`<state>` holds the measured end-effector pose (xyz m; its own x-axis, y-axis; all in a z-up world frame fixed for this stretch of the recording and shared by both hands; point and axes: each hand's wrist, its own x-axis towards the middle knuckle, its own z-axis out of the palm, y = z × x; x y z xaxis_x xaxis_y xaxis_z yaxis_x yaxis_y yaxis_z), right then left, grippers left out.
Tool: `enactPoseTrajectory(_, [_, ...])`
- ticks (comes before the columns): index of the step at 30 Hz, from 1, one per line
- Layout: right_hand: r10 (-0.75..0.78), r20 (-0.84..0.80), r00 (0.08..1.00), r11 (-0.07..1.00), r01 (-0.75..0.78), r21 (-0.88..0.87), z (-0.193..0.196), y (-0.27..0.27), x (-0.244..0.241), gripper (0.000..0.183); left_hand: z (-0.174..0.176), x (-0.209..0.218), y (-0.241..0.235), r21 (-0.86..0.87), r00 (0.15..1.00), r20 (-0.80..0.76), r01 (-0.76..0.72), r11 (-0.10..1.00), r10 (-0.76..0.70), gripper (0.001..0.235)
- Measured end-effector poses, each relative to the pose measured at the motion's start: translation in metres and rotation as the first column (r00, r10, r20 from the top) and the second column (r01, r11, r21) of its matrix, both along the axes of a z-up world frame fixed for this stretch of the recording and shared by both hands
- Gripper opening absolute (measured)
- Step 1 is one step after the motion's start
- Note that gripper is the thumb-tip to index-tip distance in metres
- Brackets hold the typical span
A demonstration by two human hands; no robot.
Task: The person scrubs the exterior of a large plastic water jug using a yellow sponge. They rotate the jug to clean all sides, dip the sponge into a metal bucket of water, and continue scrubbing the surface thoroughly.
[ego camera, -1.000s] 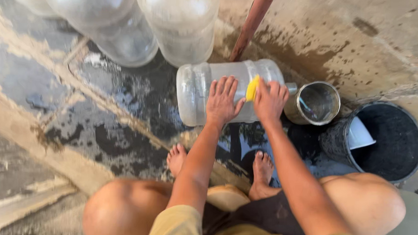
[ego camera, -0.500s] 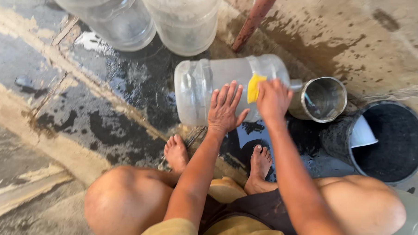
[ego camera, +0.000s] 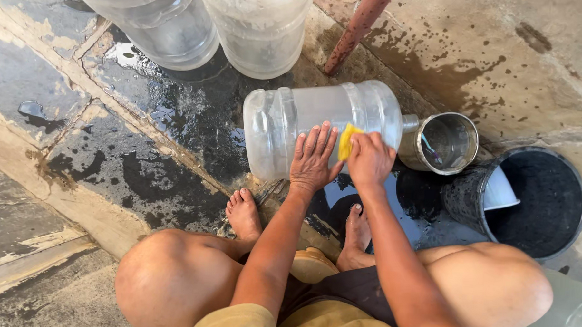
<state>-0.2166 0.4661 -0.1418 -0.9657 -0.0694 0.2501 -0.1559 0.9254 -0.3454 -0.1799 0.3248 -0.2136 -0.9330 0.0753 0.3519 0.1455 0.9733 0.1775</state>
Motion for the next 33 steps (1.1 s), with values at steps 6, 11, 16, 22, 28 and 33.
enactPoseTrajectory(6, [-0.016,-0.119,0.993,1.000,0.013,-0.019,-0.009,-0.023,-0.076,0.015,-0.004,0.014,0.001,-0.034,0.995,-0.100,-0.017,0.999,0.014,0.079])
enactPoseTrajectory(11, [0.105,-0.237,0.966,0.983,-0.065,0.169,-0.005,-0.023,-0.074,0.012,-0.022,0.017,0.009,-0.054,0.983,-0.182,-0.047,0.997,0.037,0.081])
enactPoseTrajectory(16, [0.058,-0.311,0.949,0.997,-0.038,0.069,-0.012,0.005,-0.006,0.020,-0.050,0.036,0.012,-0.065,0.977,-0.202,-0.077,0.995,0.063,0.073])
enactPoseTrajectory(22, [-0.083,-0.214,0.973,0.996,0.074,-0.047,-0.017,0.040,-0.032,0.023,0.006,0.014,-0.025,0.274,0.979,-0.102,-0.141,0.951,0.174,0.055])
enactPoseTrajectory(28, [0.036,-0.310,0.950,0.988,0.013,0.155,-0.017,-0.001,-0.035,0.038,0.061,-0.054,-0.102,0.220,0.981,-0.045,-0.173,0.960,0.187,0.061])
enactPoseTrajectory(33, [-0.097,-0.326,0.940,0.994,0.106,0.012,-0.039,-0.008,-0.003,0.033,0.072,-0.064,-0.112,0.185,0.983,-0.050,-0.165,0.969,0.177,0.060])
